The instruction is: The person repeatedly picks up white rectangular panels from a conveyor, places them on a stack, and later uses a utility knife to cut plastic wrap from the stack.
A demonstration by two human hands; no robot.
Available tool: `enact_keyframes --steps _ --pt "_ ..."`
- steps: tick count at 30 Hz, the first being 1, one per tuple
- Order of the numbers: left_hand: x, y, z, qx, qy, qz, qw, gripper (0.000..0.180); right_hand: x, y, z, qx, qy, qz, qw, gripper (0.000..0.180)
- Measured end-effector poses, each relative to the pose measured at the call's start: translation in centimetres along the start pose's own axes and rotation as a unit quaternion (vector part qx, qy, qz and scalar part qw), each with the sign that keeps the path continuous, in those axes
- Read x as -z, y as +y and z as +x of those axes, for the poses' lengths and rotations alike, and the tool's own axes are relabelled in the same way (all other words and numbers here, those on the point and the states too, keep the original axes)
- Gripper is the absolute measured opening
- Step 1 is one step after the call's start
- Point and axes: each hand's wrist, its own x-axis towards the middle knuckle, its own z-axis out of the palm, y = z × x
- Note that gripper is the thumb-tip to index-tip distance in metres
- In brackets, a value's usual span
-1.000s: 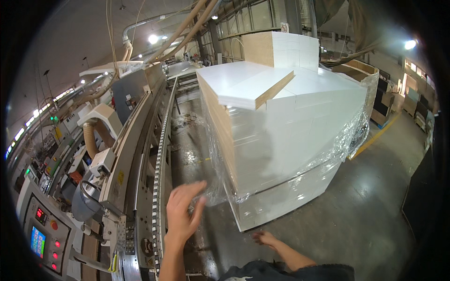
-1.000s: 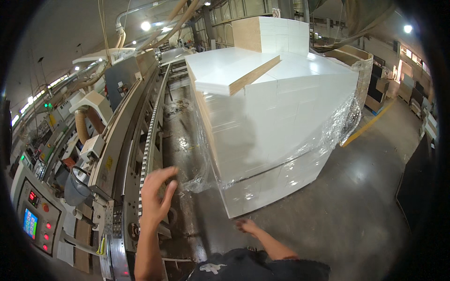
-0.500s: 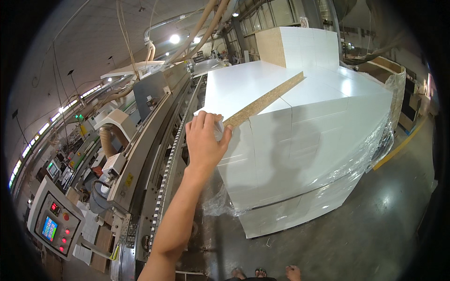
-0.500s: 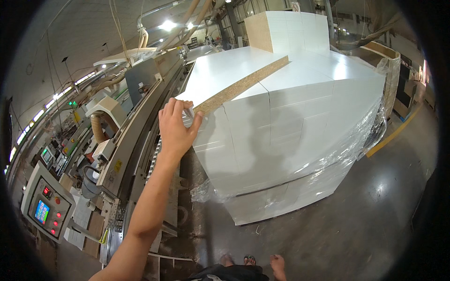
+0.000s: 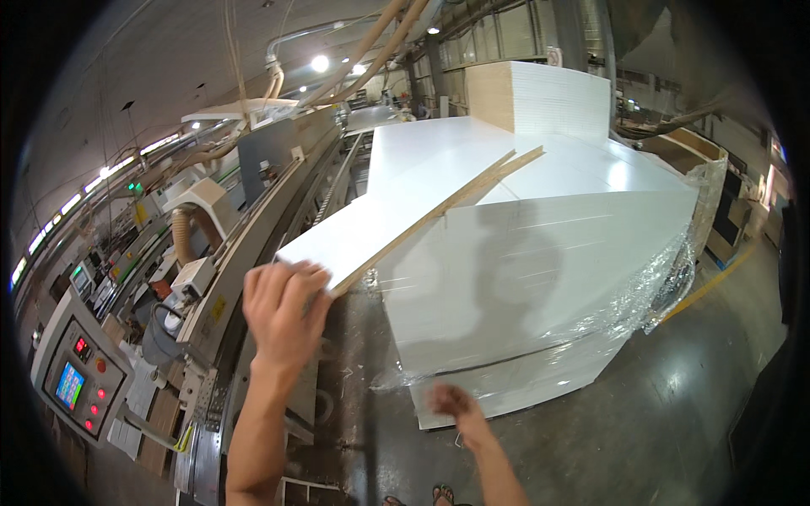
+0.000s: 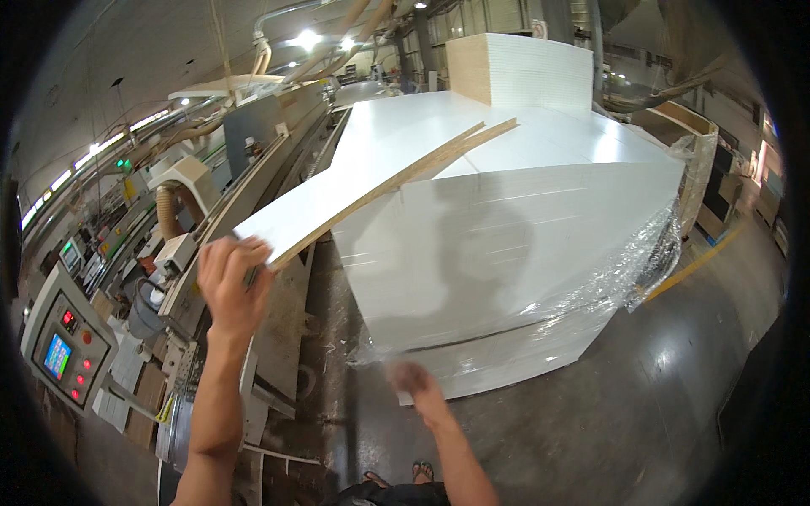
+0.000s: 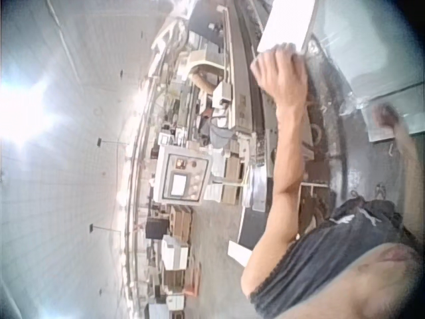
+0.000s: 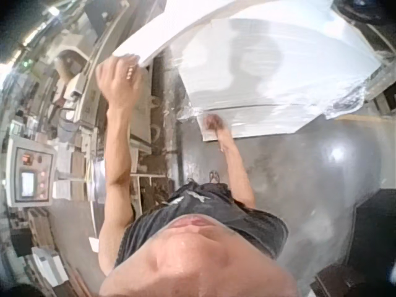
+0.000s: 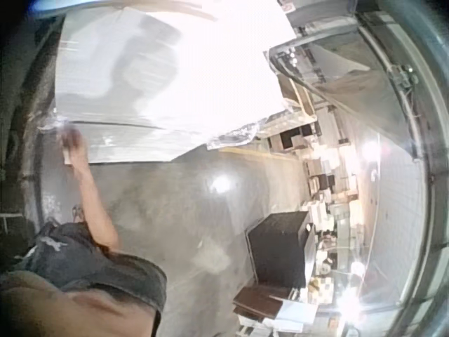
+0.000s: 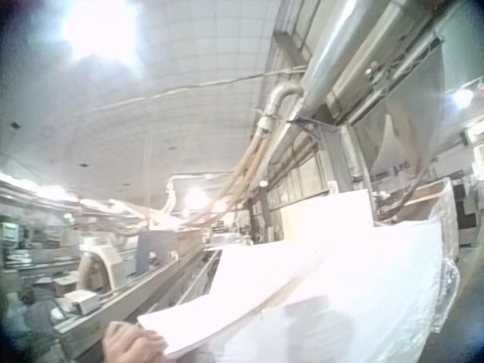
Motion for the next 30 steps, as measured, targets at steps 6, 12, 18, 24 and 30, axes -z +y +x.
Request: enact_keyframes --steps 6,12,18,24,30 --pt "17.6 -3.0 -9.3 0.05 0.047 0.131 0.989 0.034 -11.2 -18.7 3.4 0.167 -0.186 0.126 0.96 0.09" --pt "35.5 0.9 -21.4 0.335 0.01 0.139 0.932 0.02 -22.5 -17.3 0.9 0.209 -0.234 0.105 0.944 0.063" --pt "46.1 9.7 -34.5 0.736 0.237 -0.187 0.606 0.025 -28.6 -3.8 -4.3 0.04 -0.344 0.067 0.936 0.061" --pt "51.2 16.5 -48.2 0.804 0.284 -0.048 0.52 0.04 -38.8 16.1 -7.5 -0.294 -0.418 0.116 0.852 0.034" --pt "56.0 18.8 -57.9 0.807 0.316 0.011 0.498 0.054 -48.7 27.5 -12.8 -0.378 -0.378 -0.053 0.844 0.025"
